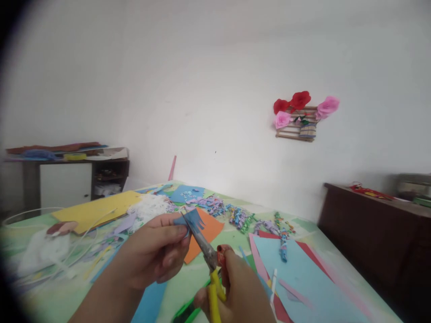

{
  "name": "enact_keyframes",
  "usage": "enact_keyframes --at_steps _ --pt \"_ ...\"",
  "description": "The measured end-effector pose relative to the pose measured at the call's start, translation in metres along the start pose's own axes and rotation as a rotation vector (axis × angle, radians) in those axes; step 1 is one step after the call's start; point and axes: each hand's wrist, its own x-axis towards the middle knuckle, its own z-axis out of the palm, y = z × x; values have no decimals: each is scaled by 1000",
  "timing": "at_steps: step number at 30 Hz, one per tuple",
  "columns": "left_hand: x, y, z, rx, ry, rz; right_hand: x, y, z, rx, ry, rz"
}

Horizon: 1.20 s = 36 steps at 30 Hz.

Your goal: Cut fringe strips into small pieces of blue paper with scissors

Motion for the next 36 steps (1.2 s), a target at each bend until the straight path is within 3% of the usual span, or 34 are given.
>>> enact_keyframes --at_steps 4,8,12,18,22,29,32,36 --pt "-2 3 3 -76 8 -6 0 -3 -3 -28 -13 25" --pt "2 2 8 21 234 140 -1 -2 -5 14 -73 39" --pt "4 -2 9 345 415 257 -5 0 2 87 -26 9" --pt "-3 0 9 931 419 296 -7 -11 8 89 -5 -33" --pt "-5 1 13 1173 448 272 -7 -18 5 94 9 -39" --pt "-3 -4 20 1186 473 275 -7 -24 2 129 -24 -8" --pt "-2 -3 18 1123 446 271 -6 -26 2 101 -60 72" --pt "0 -4 12 987 361 304 -5 -24 4 -14 -2 124"
